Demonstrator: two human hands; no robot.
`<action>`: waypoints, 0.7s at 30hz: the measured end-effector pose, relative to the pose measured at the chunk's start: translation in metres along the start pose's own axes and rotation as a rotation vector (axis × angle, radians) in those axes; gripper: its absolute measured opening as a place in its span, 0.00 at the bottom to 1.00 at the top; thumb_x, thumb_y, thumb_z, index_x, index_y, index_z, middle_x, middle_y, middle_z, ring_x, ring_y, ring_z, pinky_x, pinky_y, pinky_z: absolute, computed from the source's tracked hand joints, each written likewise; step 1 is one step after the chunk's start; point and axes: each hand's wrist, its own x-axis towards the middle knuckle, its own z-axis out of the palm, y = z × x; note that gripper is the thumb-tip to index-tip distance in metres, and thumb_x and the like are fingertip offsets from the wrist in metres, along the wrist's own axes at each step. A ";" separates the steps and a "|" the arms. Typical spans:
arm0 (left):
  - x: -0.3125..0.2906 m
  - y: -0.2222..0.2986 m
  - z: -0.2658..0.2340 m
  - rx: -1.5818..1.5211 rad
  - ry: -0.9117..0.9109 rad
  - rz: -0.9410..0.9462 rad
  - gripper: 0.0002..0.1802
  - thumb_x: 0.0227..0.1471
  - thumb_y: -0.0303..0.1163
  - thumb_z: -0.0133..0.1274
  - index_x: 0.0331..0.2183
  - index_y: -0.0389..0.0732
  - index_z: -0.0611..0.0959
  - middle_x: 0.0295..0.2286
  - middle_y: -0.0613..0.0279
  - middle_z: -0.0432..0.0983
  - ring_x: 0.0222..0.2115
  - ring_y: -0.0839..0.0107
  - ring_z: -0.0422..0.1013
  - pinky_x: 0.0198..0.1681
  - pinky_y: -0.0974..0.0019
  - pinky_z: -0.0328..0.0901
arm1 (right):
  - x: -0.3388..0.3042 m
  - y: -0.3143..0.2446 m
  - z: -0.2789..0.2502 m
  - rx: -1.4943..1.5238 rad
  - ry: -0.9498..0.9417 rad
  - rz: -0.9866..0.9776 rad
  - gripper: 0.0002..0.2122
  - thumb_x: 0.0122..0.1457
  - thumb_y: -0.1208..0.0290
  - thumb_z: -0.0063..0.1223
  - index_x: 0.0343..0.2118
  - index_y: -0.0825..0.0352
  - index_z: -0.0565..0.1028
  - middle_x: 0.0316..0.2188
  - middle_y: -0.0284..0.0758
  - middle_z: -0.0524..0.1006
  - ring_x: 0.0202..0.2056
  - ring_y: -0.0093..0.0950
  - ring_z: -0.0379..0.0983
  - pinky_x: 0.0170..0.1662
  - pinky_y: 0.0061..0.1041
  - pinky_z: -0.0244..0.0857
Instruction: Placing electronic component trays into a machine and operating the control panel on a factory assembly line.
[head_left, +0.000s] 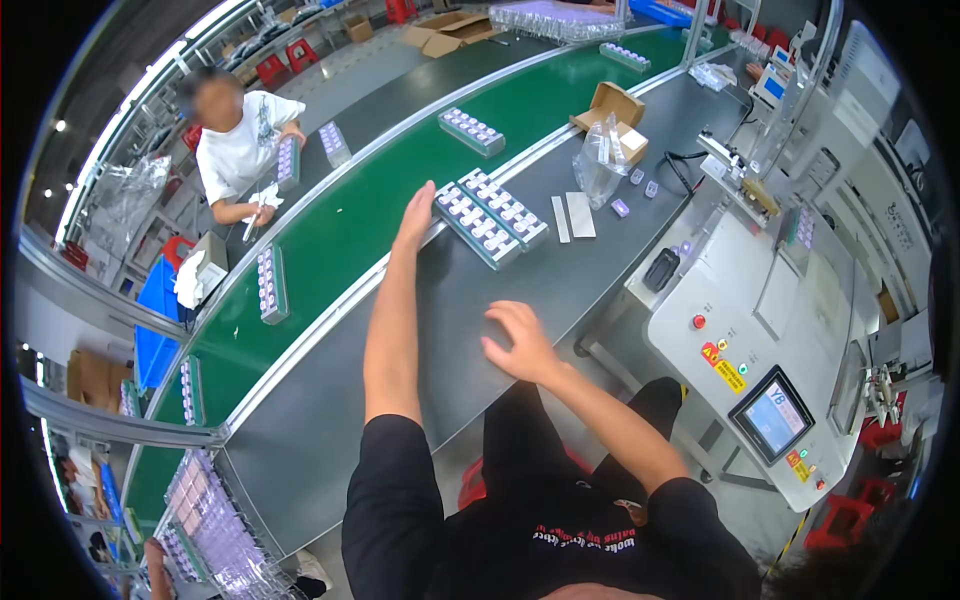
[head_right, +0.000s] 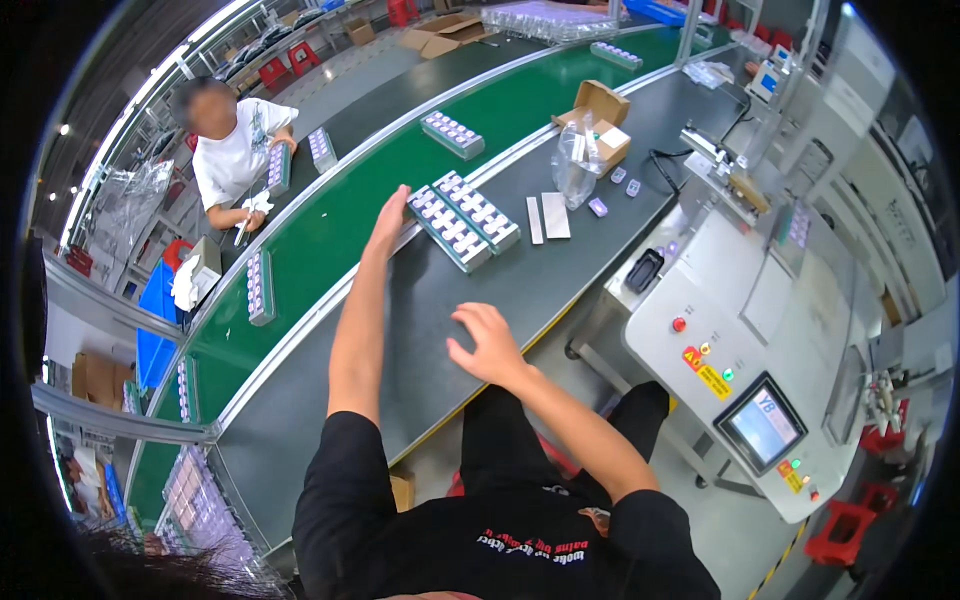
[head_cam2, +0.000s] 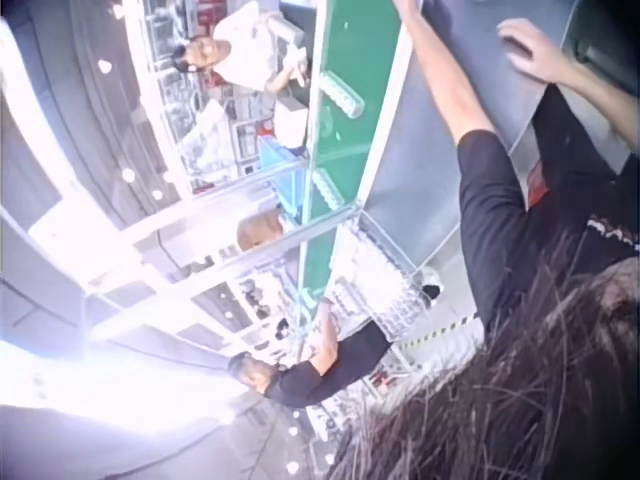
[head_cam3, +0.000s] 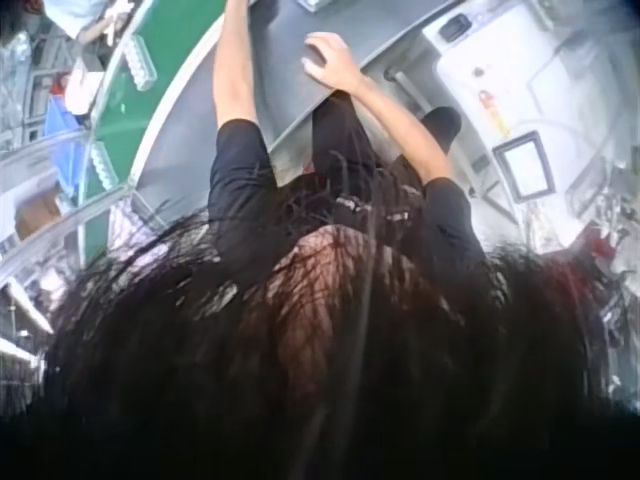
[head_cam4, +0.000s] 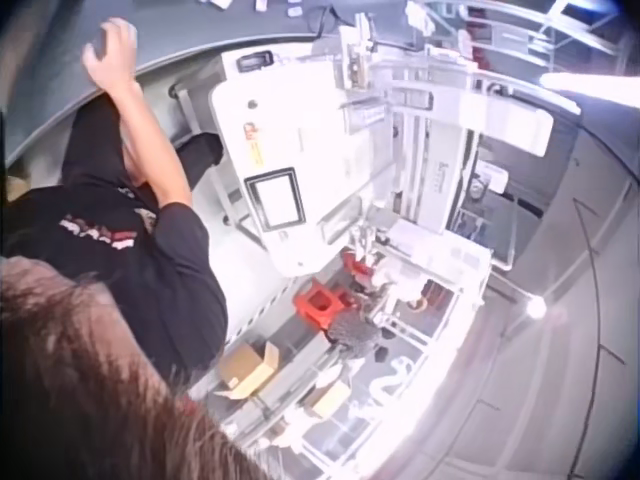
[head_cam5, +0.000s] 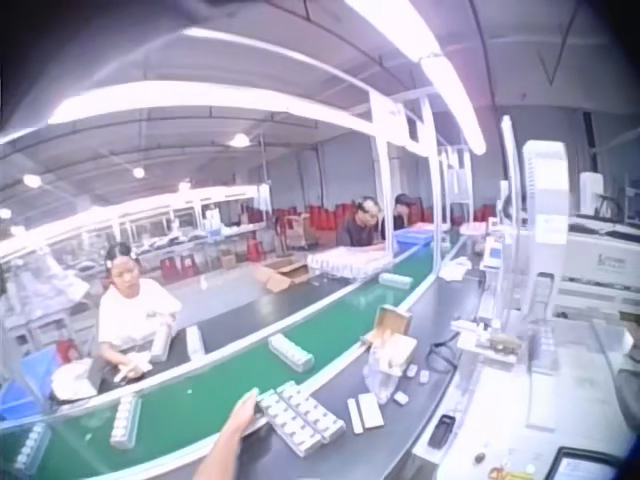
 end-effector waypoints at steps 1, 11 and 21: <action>-0.005 -0.001 -0.007 0.016 0.078 0.044 0.33 0.58 0.52 0.46 0.52 0.33 0.72 0.49 0.56 0.71 0.49 0.67 0.66 0.53 0.65 0.58 | -0.001 -0.002 -0.005 -0.008 0.043 0.034 0.18 0.46 0.68 0.60 0.40 0.69 0.72 0.45 0.44 0.72 0.49 0.42 0.66 0.53 0.36 0.61; -0.159 0.001 -0.028 0.314 0.082 0.174 0.25 0.59 0.47 0.47 0.40 0.31 0.80 0.35 0.55 0.77 0.38 0.70 0.70 0.43 0.68 0.63 | 0.053 0.016 -0.063 -0.285 -0.163 -0.124 0.35 0.42 0.63 0.63 0.54 0.72 0.63 0.55 0.50 0.63 0.57 0.46 0.59 0.59 0.37 0.55; -0.225 -0.009 -0.045 0.218 0.086 0.198 0.20 0.62 0.39 0.44 0.47 0.34 0.77 0.32 0.63 0.75 0.35 0.76 0.70 0.44 0.71 0.64 | 0.084 -0.003 -0.050 -0.470 -0.810 0.055 0.18 0.30 0.60 0.65 0.25 0.68 0.79 0.25 0.42 0.79 0.32 0.40 0.78 0.35 0.37 0.72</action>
